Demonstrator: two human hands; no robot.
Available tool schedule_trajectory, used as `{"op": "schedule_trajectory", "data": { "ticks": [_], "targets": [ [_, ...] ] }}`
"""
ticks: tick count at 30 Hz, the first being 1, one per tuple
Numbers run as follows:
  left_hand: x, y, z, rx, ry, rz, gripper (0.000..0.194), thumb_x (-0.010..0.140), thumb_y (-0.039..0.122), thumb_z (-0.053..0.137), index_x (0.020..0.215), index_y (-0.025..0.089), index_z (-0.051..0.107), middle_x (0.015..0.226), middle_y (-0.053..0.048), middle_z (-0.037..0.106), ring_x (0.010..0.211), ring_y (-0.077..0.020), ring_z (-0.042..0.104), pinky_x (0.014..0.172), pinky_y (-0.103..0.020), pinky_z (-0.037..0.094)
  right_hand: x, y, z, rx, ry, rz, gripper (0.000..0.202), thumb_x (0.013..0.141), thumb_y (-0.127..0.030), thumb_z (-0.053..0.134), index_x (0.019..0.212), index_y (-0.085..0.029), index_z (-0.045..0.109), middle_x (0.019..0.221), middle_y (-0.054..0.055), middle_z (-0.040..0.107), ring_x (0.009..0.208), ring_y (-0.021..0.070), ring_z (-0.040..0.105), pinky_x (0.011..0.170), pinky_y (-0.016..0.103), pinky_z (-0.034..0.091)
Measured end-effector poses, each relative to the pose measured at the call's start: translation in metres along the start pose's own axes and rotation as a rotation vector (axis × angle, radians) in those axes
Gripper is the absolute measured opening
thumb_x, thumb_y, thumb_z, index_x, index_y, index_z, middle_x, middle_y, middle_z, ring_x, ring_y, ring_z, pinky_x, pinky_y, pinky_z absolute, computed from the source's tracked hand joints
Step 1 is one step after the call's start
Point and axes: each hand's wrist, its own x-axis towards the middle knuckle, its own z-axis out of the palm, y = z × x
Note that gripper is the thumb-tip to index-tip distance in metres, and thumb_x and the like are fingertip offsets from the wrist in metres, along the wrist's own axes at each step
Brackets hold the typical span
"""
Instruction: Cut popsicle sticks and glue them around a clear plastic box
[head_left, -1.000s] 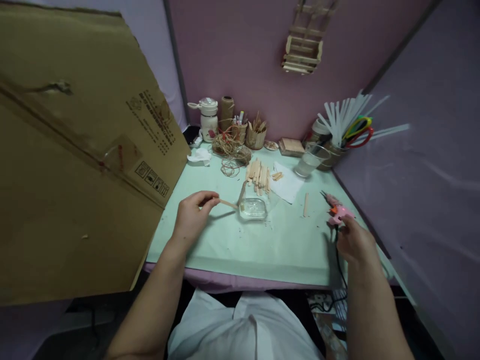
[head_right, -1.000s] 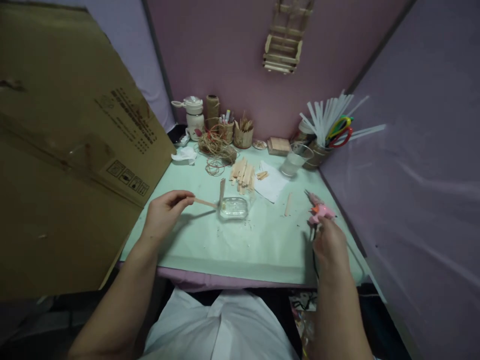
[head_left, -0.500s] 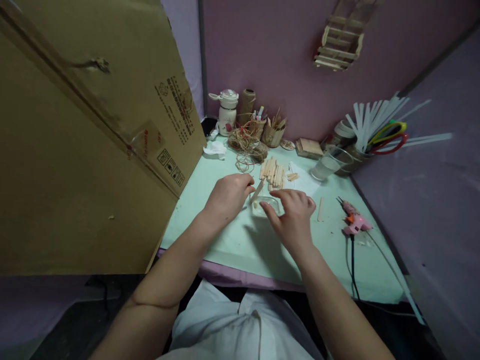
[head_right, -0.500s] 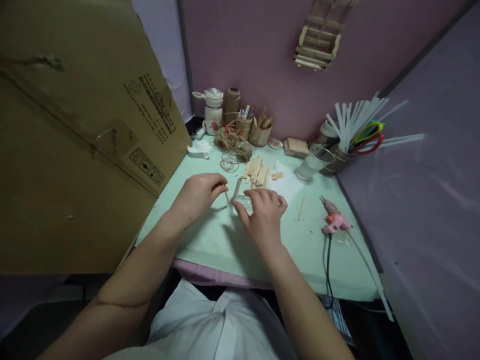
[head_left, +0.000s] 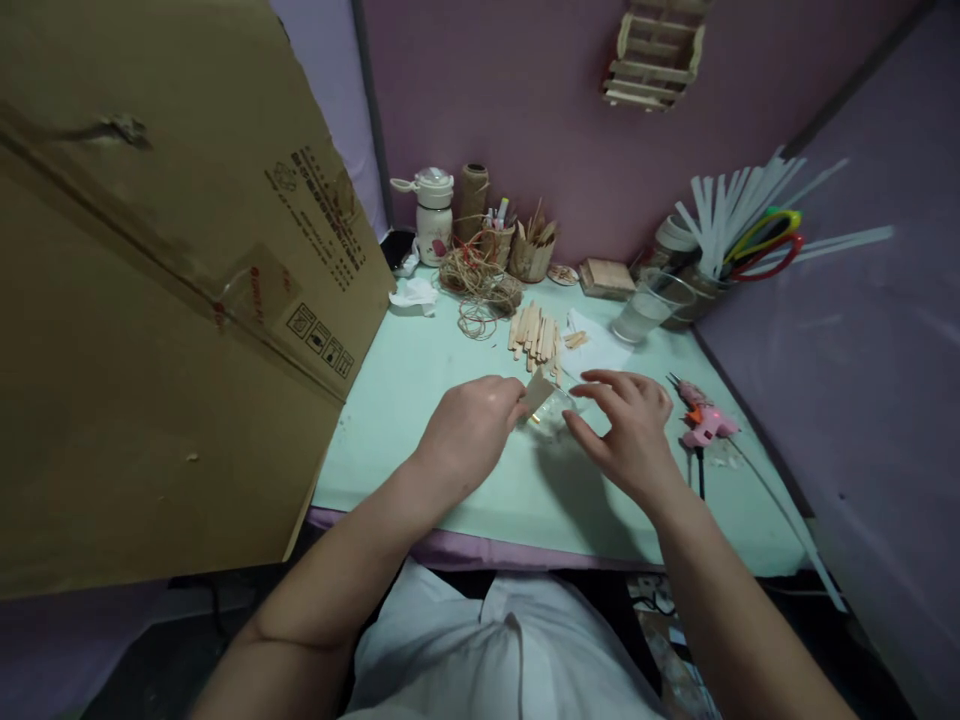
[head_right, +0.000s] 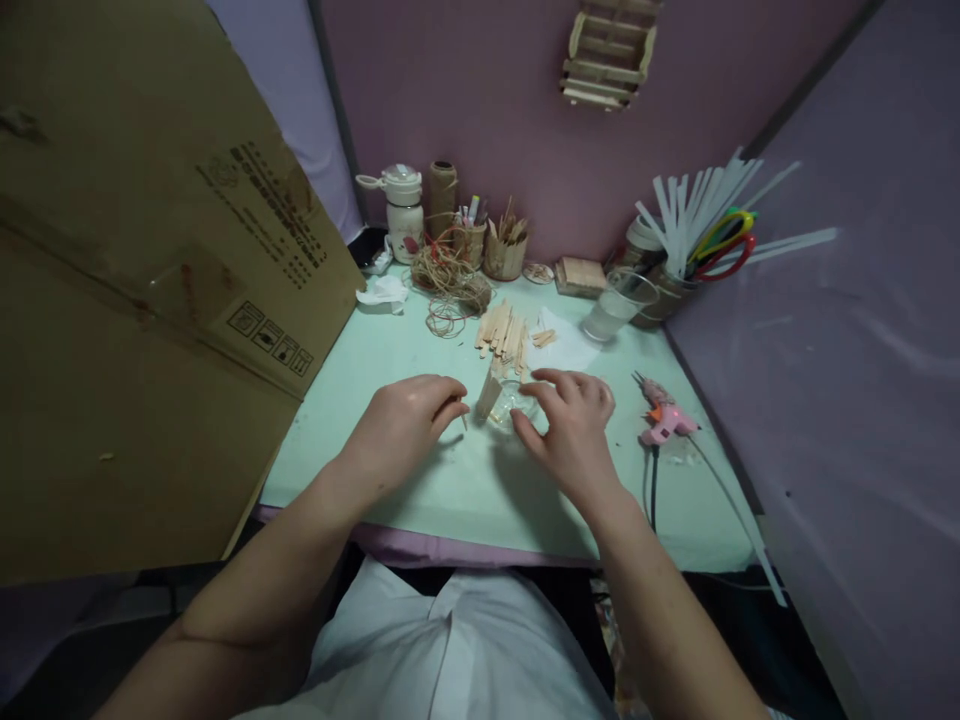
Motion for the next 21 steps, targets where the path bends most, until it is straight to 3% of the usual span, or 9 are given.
{"op": "schedule_trajectory", "data": {
  "ticks": [2, 5, 10, 17, 21],
  "targets": [
    [-0.004, 0.012, 0.003, 0.017, -0.038, 0.023, 0.011, 0.092, 0.022, 0.058, 0.088, 0.017, 0.068, 0.085, -0.006, 0.072, 0.082, -0.0209, 0.068, 0.071, -0.03, 0.049, -0.007, -0.009, -0.007, 0.0, 0.084, 0.011, 0.025, 0.086, -0.037, 0.066, 0.106, -0.023, 0.067, 0.113, 0.01, 0.067, 0.107, 0.0293, 0.053, 0.092, 0.044, 0.032],
    [-0.009, 0.028, 0.007, 0.046, -0.069, 0.038, 0.012, 0.094, 0.019, 0.055, 0.09, 0.016, 0.066, 0.087, -0.007, 0.071, 0.082, -0.0217, 0.068, 0.07, -0.031, 0.05, -0.017, -0.034, -0.009, 0.103, 0.141, -0.037, 0.012, 0.089, -0.032, 0.064, 0.096, -0.022, 0.067, 0.095, 0.006, 0.07, 0.092, 0.0238, 0.059, 0.086, 0.04, 0.033],
    [-0.013, 0.042, 0.011, 0.125, -0.022, 0.051, 0.012, 0.094, 0.014, 0.054, 0.09, 0.015, 0.065, 0.086, -0.007, 0.071, 0.079, -0.0209, 0.068, 0.068, -0.031, 0.052, -0.024, -0.056, 0.003, 0.203, 0.256, 0.075, 0.005, 0.089, -0.023, 0.062, 0.087, -0.021, 0.066, 0.085, 0.004, 0.07, 0.085, 0.021, 0.062, 0.081, 0.037, 0.034],
    [-0.019, 0.038, 0.012, 0.169, 0.045, 0.099, 0.014, 0.094, 0.02, 0.055, 0.09, 0.014, 0.068, 0.082, -0.005, 0.073, 0.075, -0.0215, 0.069, 0.066, -0.033, 0.054, -0.022, -0.054, 0.016, 0.317, 0.339, 0.091, 0.01, 0.088, -0.016, 0.063, 0.079, -0.021, 0.064, 0.077, 0.0, 0.068, 0.078, 0.0181, 0.062, 0.079, 0.035, 0.037],
    [0.0, 0.015, -0.007, -0.033, 0.052, 0.242, 0.027, 0.092, 0.023, 0.061, 0.117, 0.013, 0.063, 0.109, -0.009, 0.073, 0.099, -0.0202, 0.069, 0.084, -0.033, 0.056, -0.023, -0.049, 0.008, 0.414, 0.318, 0.206, 0.011, 0.088, -0.022, 0.068, 0.077, -0.022, 0.064, 0.072, -0.002, 0.067, 0.072, 0.0162, 0.06, 0.076, 0.033, 0.039]
  ]
}}
